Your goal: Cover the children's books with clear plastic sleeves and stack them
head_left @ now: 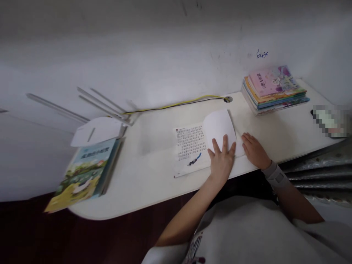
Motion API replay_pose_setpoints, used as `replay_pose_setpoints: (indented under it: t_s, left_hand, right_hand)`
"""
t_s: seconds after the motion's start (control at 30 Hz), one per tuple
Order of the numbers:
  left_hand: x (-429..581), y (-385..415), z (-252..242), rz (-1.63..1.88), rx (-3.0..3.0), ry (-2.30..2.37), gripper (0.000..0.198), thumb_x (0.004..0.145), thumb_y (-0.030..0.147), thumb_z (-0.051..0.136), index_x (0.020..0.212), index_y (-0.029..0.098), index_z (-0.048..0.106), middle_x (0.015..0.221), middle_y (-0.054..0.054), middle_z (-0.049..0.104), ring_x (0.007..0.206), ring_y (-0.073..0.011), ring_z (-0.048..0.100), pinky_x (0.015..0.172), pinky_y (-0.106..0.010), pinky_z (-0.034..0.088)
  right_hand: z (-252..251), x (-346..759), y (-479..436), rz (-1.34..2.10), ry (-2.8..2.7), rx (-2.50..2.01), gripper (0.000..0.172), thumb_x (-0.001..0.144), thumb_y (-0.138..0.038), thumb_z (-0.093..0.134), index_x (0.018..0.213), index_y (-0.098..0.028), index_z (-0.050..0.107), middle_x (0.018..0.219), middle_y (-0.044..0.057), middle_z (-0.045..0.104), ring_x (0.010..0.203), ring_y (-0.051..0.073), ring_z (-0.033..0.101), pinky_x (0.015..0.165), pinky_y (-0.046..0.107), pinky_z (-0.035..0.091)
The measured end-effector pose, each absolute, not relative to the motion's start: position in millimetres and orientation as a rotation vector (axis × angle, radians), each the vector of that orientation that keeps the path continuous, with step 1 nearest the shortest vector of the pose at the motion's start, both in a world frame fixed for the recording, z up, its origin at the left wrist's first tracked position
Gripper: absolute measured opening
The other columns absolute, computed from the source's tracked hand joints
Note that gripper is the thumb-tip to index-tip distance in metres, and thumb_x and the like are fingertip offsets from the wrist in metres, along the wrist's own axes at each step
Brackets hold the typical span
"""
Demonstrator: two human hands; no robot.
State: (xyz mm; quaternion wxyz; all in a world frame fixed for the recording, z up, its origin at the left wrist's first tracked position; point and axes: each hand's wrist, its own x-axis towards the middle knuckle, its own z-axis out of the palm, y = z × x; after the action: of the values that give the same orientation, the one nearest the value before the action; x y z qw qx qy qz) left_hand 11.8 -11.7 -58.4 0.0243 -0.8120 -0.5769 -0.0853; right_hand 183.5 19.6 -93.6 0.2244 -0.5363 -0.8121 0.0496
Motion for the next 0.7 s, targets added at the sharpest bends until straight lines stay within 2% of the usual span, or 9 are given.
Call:
replay_pose_setpoints:
  t_s: [0.23, 0.4, 0.5, 0.7]
  left_hand:
    - [25, -19, -56, -0.248, -2.534, -1.786, 0.051, 0.092, 0.016, 0.046, 0.140, 0.032, 0.043, 0.155, -0.015, 0.027, 0.139, -0.0465, 0.026, 0.091, -0.075, 0.040]
    - [29, -27, -48, -0.174, -2.540, -1.786, 0.048, 0.092, 0.012, 0.041, 0.138, 0.026, 0.047, 0.148, -0.018, 0.039, 0.135, -0.0479, 0.032, 0.088, -0.072, 0.043]
    - [27, -28, -47, -0.167, -2.541, -1.764, 0.046, 0.092, 0.012, 0.040, 0.136, 0.023, 0.049, 0.145, -0.018, 0.045, 0.135, -0.0462, 0.033, 0.091, -0.071, 0.041]
    - [19, -25, -50, -0.221, -2.591, -1.697, 0.046, 0.092, 0.014, 0.043, 0.135, 0.027, 0.050, 0.146, -0.013, 0.045, 0.138, -0.0425, 0.030, 0.099, -0.067, 0.039]
  right_hand:
    - [-92, 184, 19, 0.149, -2.239, -1.469, 0.050, 0.097, -0.025, 0.026, 0.139, -0.006, 0.044, 0.138, 0.021, 0.051, 0.136, 0.028, 0.039, 0.110, 0.051, 0.035]
    - [-90, 183, 19, 0.125, -2.253, -1.500, 0.049, 0.097, -0.025, 0.026, 0.136, -0.003, 0.046, 0.138, 0.022, 0.051, 0.135, 0.028, 0.040, 0.111, 0.049, 0.035]
    - [-91, 183, 19, 0.117, -2.248, -1.483, 0.049, 0.097, -0.026, 0.026, 0.139, -0.007, 0.043, 0.139, 0.020, 0.050, 0.136, 0.028, 0.039, 0.109, 0.052, 0.035]
    - [-91, 183, 18, 0.116, -2.264, -1.485, 0.050, 0.098, -0.030, 0.026, 0.139, -0.008, 0.044, 0.140, 0.020, 0.049, 0.136, 0.029, 0.038, 0.109, 0.052, 0.035]
